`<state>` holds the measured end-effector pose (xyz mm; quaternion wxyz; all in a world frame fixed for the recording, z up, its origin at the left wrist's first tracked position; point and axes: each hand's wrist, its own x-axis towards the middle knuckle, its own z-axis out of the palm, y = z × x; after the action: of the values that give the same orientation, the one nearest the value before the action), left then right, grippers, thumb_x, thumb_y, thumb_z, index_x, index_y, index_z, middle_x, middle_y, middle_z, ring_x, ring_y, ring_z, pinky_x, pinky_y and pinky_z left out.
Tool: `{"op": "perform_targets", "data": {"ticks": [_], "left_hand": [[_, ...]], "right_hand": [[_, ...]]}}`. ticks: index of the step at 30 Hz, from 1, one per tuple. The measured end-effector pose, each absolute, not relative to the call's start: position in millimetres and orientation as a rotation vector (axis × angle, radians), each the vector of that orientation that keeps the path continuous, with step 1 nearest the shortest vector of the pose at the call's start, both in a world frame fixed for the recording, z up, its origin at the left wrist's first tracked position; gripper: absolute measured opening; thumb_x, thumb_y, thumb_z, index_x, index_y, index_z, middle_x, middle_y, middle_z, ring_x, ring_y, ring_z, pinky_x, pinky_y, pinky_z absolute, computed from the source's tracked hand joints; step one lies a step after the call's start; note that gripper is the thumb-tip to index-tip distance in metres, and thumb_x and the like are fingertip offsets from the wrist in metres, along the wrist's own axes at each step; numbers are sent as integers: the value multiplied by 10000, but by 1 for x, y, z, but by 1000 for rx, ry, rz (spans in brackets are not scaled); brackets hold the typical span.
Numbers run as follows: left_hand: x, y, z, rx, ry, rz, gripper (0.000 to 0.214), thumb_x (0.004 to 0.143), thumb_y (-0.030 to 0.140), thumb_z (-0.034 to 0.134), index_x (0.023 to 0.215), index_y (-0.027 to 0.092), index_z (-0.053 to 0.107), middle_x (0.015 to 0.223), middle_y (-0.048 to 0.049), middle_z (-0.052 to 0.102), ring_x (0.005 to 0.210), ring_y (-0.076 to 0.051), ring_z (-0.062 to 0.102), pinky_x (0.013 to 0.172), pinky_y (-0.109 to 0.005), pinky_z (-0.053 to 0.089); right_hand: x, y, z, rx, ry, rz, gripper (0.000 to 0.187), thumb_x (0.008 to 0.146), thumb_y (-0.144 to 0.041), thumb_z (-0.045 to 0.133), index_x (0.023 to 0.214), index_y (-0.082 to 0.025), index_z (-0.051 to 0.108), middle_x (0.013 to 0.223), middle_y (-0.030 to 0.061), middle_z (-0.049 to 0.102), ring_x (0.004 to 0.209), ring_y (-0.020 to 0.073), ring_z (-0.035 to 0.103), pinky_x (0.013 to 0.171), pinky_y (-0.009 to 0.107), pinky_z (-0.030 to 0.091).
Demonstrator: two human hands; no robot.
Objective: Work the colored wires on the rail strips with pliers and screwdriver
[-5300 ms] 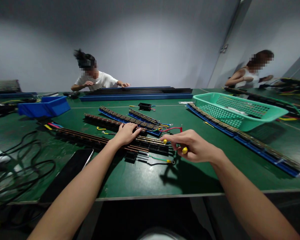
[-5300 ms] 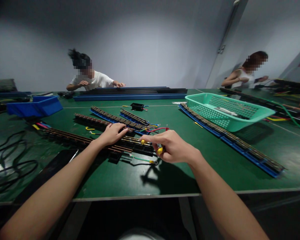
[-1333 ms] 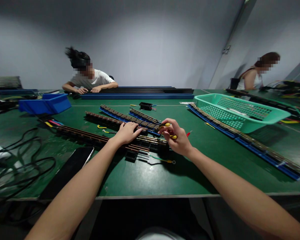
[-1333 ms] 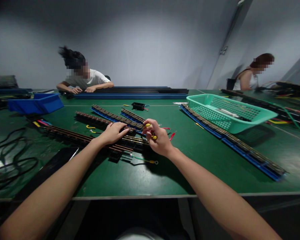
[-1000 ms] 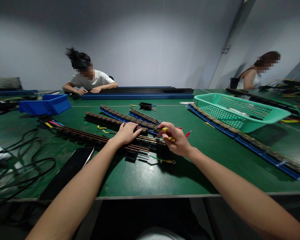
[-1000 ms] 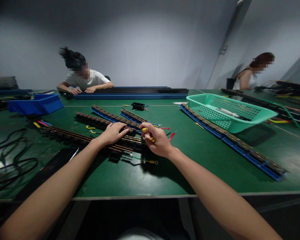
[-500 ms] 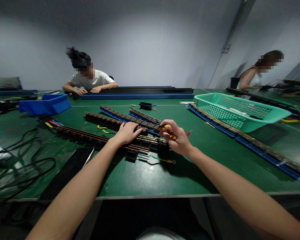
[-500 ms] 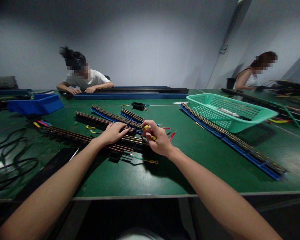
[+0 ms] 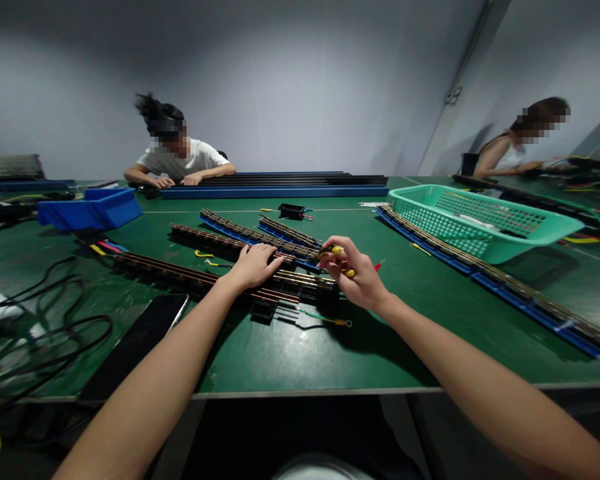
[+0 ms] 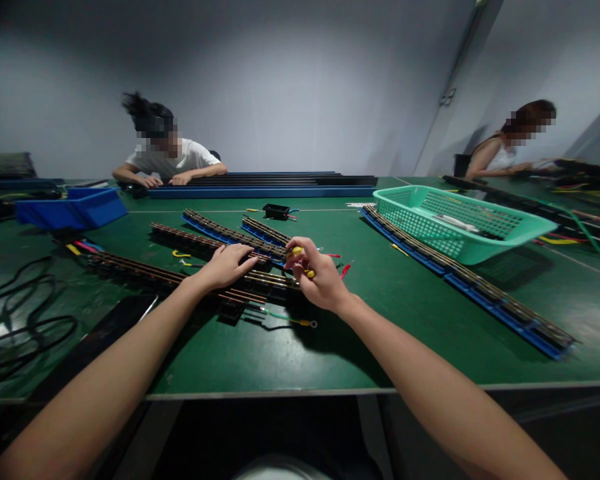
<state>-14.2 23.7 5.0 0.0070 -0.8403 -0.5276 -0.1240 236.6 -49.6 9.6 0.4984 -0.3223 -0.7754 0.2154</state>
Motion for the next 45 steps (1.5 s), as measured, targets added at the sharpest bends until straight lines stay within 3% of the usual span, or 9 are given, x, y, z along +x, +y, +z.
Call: {"op": "perform_targets", "data": {"ticks": [8, 39, 45], "left_hand": [[-14, 22, 7, -2632, -1651, -384, 419, 996, 474, 390, 1238, 218, 617, 1328, -111, 632, 1266, -285, 534, 1111, -504, 319], [-16, 24, 4, -2628, -1620, -379, 441, 1001, 486, 387, 1231, 194, 623, 1303, -112, 643, 1245, -287, 549, 1093, -497, 344], [-17, 27, 2, -2630, -1613, -382, 449, 999, 477, 391, 1246, 181, 621, 1303, -118, 641, 1255, -295, 548, 1087, -504, 354]], "right_hand": [[237, -51, 11, -793, -1913, 506, 407, 831, -78, 507, 1193, -253, 451, 870, 11, 715, 696, 119, 657, 583, 204, 462], [239, -54, 13, -833, -1981, 486, 382, 845, -104, 521, 1191, -263, 487, 909, 11, 700, 743, 137, 666, 660, 247, 490], [238, -58, 13, -807, -1706, 538, 400, 869, -165, 572, 1240, -272, 469, 943, 24, 732, 869, 180, 711, 689, 275, 524]]}}
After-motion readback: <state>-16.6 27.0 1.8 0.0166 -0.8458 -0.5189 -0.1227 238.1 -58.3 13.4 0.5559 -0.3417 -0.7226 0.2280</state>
